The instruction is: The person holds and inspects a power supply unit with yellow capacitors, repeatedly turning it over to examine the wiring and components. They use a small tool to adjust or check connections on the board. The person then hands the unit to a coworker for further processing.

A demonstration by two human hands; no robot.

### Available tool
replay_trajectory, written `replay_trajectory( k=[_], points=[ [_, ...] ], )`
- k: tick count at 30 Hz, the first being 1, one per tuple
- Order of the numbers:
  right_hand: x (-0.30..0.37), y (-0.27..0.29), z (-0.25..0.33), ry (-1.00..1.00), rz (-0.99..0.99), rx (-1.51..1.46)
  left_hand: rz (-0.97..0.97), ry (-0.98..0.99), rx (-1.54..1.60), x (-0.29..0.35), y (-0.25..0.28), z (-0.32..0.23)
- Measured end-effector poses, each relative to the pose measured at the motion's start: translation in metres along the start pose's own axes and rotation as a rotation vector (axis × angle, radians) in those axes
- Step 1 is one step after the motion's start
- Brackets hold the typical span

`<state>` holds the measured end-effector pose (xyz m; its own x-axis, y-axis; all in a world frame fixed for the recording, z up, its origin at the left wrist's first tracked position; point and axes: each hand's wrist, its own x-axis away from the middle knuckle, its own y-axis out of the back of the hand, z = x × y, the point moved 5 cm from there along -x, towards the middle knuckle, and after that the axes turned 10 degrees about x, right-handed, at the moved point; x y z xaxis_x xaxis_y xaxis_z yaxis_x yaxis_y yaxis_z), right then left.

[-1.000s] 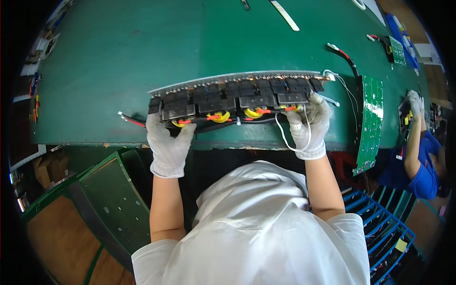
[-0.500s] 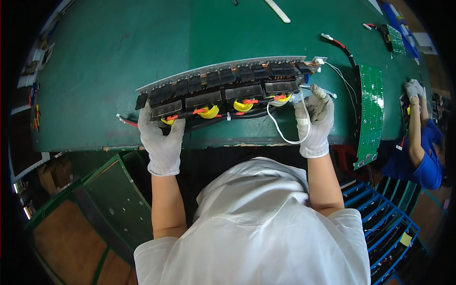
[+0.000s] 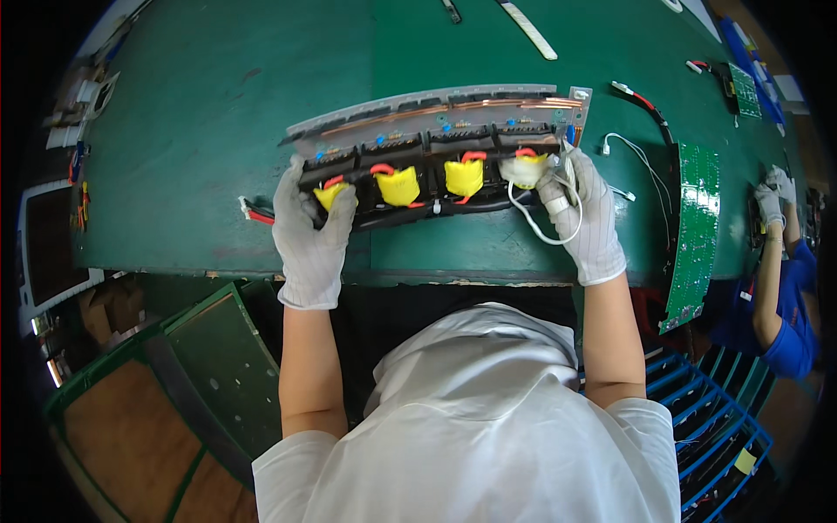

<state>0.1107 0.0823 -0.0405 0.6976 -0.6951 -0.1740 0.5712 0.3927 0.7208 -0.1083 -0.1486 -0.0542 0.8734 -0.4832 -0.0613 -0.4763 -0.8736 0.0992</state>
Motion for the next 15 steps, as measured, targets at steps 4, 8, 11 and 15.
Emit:
replay_trajectory(
  k=[4,8,11,15],
  points=[
    [-0.021,-0.015,-0.008,-0.132,0.145,-0.04,0.111,0.05,-0.269,-0.029,-0.011,-0.008],
    [-0.034,-0.021,-0.012,-0.361,0.258,-0.136,0.338,0.09,-0.6,-0.048,-0.011,-0.013],
    [-0.038,-0.02,-0.008,-0.433,0.317,-0.181,0.438,-0.079,-0.765,-0.051,-0.01,-0.021],
    [-0.048,-0.022,-0.014,-0.273,0.311,-0.08,0.542,-0.199,-0.886,-0.055,-0.013,-0.027]
  ],
)
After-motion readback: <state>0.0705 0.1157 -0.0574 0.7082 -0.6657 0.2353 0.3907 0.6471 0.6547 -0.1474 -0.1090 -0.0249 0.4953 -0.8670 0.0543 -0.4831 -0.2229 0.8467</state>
